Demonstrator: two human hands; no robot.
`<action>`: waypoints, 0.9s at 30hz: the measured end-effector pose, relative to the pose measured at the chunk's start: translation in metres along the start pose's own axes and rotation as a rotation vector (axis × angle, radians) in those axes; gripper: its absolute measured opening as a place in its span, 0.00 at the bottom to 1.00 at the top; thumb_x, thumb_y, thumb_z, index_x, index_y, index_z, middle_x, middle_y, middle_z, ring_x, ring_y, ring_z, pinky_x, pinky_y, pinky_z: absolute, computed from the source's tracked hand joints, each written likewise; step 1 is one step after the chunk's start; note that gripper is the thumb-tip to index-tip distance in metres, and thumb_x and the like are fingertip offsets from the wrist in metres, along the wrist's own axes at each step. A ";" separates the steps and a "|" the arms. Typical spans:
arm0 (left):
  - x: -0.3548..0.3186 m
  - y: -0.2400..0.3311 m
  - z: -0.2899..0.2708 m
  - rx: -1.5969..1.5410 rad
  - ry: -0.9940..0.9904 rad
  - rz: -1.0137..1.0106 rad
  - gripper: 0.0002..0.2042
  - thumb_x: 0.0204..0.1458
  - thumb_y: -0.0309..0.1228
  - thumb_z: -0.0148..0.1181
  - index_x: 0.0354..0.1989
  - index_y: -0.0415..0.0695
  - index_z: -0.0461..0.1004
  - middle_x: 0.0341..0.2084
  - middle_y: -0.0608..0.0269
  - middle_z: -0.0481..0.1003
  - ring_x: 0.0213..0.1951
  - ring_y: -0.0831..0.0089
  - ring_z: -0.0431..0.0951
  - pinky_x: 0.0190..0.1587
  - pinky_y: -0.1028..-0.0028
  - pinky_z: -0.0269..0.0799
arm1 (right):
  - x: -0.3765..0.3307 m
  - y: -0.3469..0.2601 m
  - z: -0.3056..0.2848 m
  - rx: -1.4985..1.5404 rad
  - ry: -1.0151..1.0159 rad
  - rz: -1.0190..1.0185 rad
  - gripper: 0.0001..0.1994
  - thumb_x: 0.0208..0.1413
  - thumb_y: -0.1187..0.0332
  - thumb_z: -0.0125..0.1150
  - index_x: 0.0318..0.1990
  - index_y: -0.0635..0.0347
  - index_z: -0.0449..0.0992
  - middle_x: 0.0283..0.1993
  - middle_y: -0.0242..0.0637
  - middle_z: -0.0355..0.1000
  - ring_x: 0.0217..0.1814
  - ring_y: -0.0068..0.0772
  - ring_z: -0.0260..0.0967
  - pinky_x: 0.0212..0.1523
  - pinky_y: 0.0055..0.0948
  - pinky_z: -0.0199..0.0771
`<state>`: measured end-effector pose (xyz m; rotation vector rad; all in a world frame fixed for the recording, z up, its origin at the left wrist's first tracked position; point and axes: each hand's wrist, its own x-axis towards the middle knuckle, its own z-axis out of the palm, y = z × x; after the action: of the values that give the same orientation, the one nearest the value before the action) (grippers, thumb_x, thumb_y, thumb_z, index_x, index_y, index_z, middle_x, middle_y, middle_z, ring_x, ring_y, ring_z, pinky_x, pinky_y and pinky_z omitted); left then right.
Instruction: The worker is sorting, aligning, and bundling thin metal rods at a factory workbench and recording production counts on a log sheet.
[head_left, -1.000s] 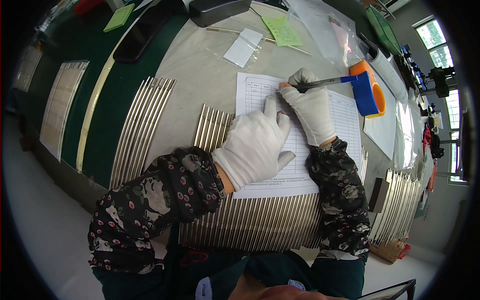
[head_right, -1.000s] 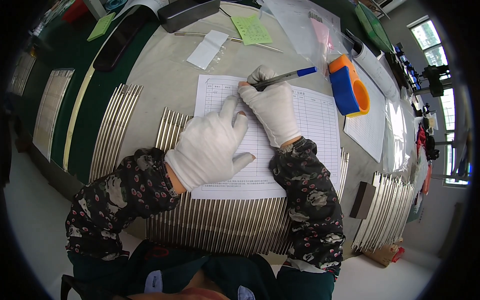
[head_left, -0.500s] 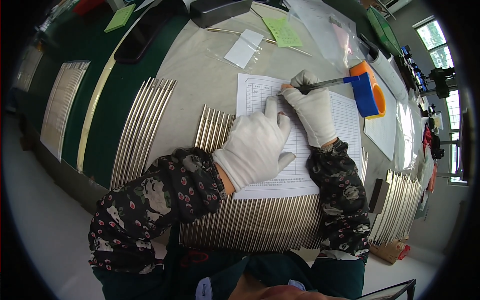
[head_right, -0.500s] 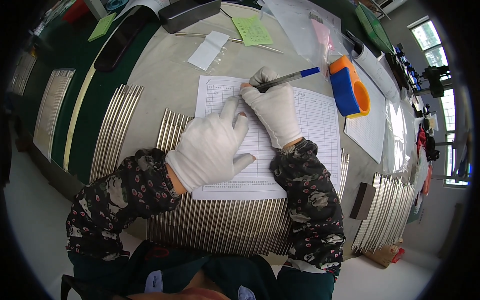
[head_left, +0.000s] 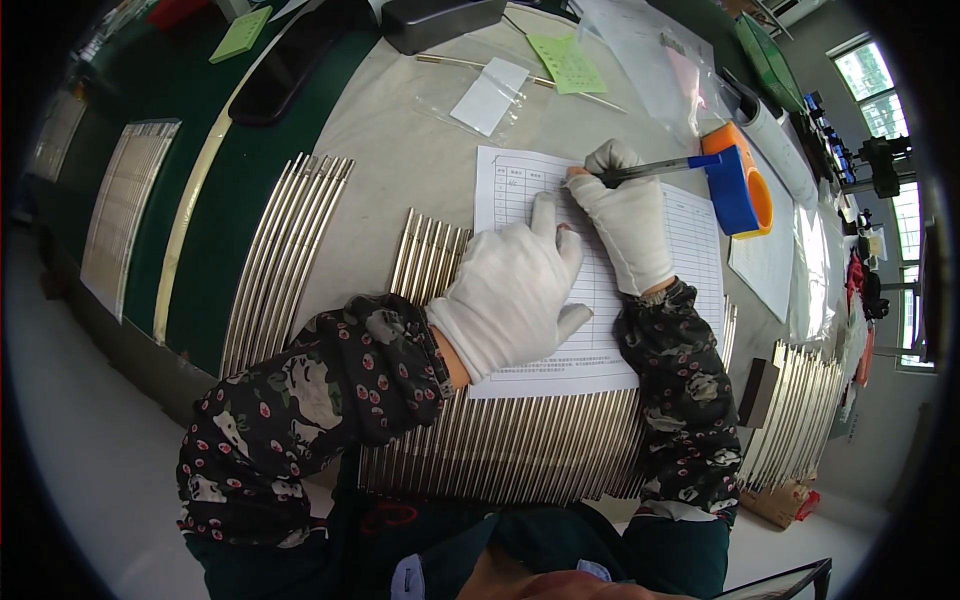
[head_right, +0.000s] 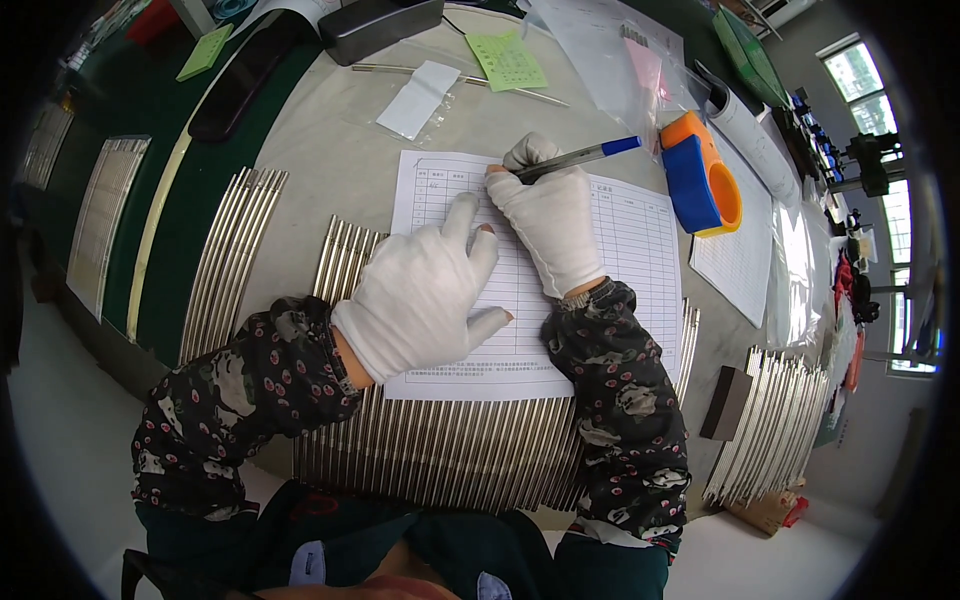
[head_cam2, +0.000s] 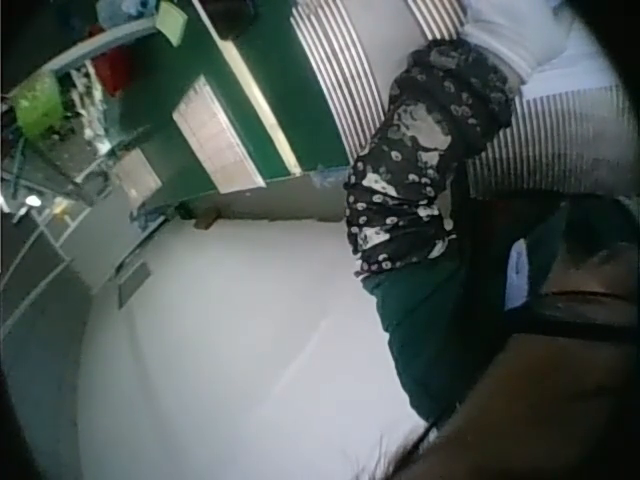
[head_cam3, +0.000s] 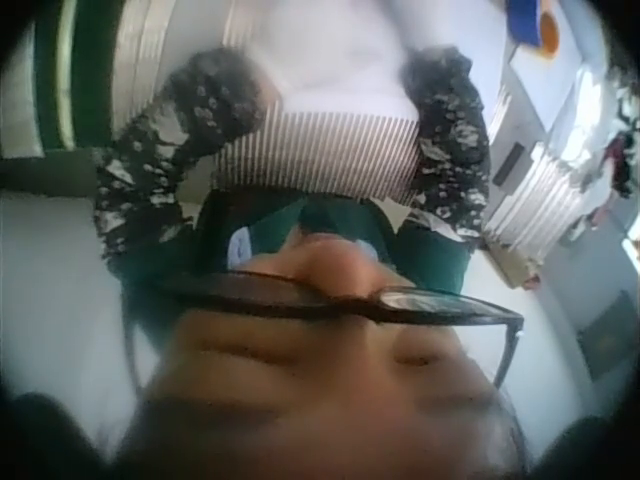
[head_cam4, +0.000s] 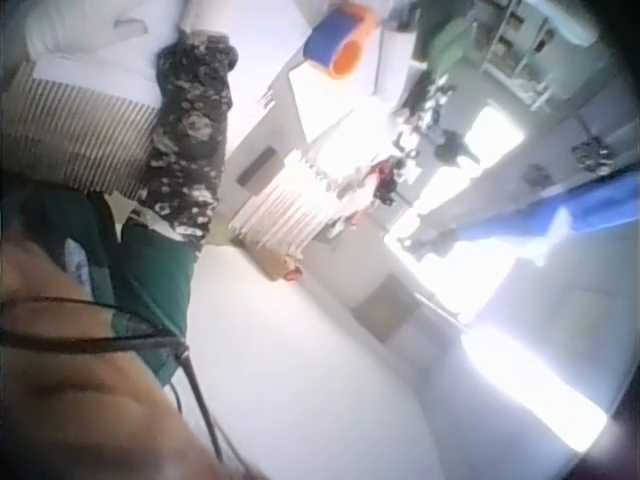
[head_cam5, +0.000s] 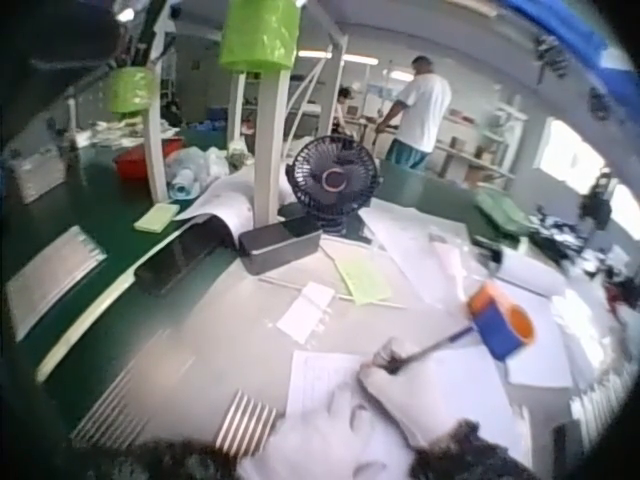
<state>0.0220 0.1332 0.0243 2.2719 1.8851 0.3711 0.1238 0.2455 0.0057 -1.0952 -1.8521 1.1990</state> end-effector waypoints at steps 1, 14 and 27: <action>0.000 0.000 -0.001 -0.001 -0.006 -0.004 0.30 0.37 0.45 0.62 0.41 0.30 0.67 0.44 0.37 0.63 0.25 0.65 0.73 0.24 0.71 0.72 | 0.000 0.001 0.000 0.001 -0.001 0.001 0.06 0.45 0.76 0.58 0.23 0.65 0.67 0.19 0.29 0.63 0.24 0.15 0.54 0.24 0.20 0.59; -0.001 -0.001 -0.001 -0.003 -0.012 -0.013 0.30 0.37 0.45 0.62 0.42 0.30 0.67 0.43 0.40 0.64 0.26 0.65 0.73 0.24 0.71 0.71 | -0.001 0.001 0.001 0.036 -0.012 0.006 0.06 0.46 0.76 0.58 0.23 0.65 0.67 0.19 0.28 0.63 0.23 0.16 0.54 0.24 0.20 0.59; -0.002 0.000 -0.001 -0.008 0.004 -0.012 0.29 0.36 0.44 0.63 0.40 0.31 0.67 0.41 0.43 0.65 0.24 0.65 0.73 0.23 0.70 0.71 | 0.000 0.004 0.000 0.003 -0.011 -0.021 0.06 0.45 0.76 0.58 0.23 0.65 0.66 0.19 0.29 0.63 0.23 0.16 0.53 0.24 0.20 0.59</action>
<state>0.0211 0.1316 0.0253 2.2558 1.8948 0.3810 0.1251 0.2462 0.0025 -1.0673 -1.8655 1.1979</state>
